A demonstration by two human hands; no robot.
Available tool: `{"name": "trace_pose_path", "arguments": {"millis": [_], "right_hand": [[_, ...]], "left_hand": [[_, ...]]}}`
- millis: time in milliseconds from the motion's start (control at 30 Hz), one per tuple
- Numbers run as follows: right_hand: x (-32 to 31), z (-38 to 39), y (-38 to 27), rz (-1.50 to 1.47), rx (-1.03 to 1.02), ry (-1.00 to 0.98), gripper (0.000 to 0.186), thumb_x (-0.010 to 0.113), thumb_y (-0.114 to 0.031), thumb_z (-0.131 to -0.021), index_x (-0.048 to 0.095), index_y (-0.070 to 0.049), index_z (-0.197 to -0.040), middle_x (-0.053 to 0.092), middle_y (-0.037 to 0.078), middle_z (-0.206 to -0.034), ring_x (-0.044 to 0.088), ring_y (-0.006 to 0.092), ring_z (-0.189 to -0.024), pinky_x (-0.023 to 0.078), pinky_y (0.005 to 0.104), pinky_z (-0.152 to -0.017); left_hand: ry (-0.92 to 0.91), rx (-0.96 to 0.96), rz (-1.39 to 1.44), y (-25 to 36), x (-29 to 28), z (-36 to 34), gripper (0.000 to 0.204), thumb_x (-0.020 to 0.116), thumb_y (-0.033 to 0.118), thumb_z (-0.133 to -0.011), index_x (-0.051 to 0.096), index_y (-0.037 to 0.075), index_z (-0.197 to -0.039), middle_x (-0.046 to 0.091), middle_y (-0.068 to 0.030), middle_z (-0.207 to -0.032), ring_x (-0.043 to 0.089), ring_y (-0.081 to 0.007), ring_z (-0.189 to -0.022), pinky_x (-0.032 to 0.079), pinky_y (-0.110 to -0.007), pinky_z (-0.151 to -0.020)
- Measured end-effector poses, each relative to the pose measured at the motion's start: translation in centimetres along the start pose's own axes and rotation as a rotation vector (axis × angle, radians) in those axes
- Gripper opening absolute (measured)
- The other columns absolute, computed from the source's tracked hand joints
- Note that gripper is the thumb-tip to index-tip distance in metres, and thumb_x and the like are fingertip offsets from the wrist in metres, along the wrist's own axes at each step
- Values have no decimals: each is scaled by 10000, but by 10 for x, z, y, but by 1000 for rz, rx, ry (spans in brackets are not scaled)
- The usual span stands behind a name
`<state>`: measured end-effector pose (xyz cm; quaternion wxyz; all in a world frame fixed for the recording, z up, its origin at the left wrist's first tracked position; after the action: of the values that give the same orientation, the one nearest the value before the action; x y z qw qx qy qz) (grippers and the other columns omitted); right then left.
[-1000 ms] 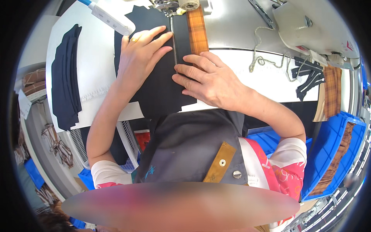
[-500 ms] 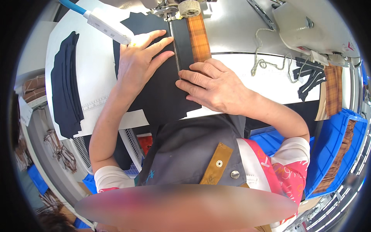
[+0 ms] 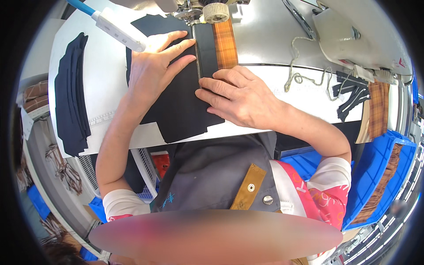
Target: The person sews a zipper and lining fabric onto a leather piece using an industrial sewing machine.
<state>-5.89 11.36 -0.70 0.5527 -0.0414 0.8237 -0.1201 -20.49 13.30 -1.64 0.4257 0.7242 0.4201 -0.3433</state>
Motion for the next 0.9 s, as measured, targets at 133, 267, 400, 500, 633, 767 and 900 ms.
{"name": "trace_pose_path", "arguments": {"millis": [133, 267, 400, 500, 633, 767, 900], "right_hand": [[-1, -1, 0, 3, 7, 3, 479, 791, -215, -680, 673, -70, -1122, 601, 72, -1195, 563, 237, -1044, 491, 374, -831], [0, -4, 5, 9, 19, 10, 472, 793, -202, -682, 675, -77, -1121, 600, 65, -1194, 561, 242, -1052, 489, 372, -840], [-1, -6, 12, 28, 35, 23, 461, 790, -190, -687, 676, -82, -1121, 602, 53, -1185, 562, 247, -1066, 487, 369, -853], [-1, -9, 16, 51, 37, 44, 466, 791, -191, -686, 675, -84, -1124, 605, 43, -1178, 562, 243, -1076, 487, 368, -857], [0, -12, 21, 51, 42, 46, 471, 791, -192, -691, 673, -87, -1135, 606, 36, -1178, 561, 237, -1077, 487, 366, -860], [2, -15, 27, 71, 44, 48, 470, 786, -200, -707, 665, -92, -1148, 605, 32, -1187, 557, 230, -1080, 489, 359, -867], [3, -19, 32, 112, 39, 46, 462, 775, -209, -732, 650, -98, -1163, 590, 25, -1209, 550, 226, -1092, 490, 355, -873]], "left_hand": [[27, 17, -5, 0, -1, 0, 263, 699, 307, -837, 711, 165, -1057, 681, -6, -1114, 647, -199, -934, 360, -426, -862], [10, 67, -197, 11, 4, 3, 324, 705, 272, -837, 686, 155, -1138, 675, -14, -1156, 649, -193, -996, 384, -442, -899], [44, 110, -343, 26, 11, 15, 400, 702, 265, -842, 649, 147, -1221, 634, 2, -1247, 595, -149, -1102, 351, -405, -943], [65, 59, -289, 24, 10, 15, 407, 696, 294, -848, 650, 123, -1214, 586, 25, -1306, 543, -135, -1144, 348, -381, -925], [57, 25, -343, 20, 12, 12, 372, 690, 287, -860, 660, 140, -1200, 625, 40, -1264, 572, -126, -1087, 351, -376, -903], [91, 57, -434, 20, 11, 7, 322, 680, 268, -870, 676, 157, -1172, 669, 57, -1201, 611, -119, -1000, 365, -373, -865], [90, 59, -420, 18, 10, 6, 310, 684, 261, -866, 682, 158, -1158, 674, 57, -1194, 623, -115, -966, 379, -364, -829]]}}
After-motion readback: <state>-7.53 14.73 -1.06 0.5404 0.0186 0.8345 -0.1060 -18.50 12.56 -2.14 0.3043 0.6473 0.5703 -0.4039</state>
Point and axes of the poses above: each hand's wrist, its own z-axis away from the middle knuckle, its own x-axis out of the palm, y = z × x, the point moved 8 cm from there along -z, towards the middle knuckle
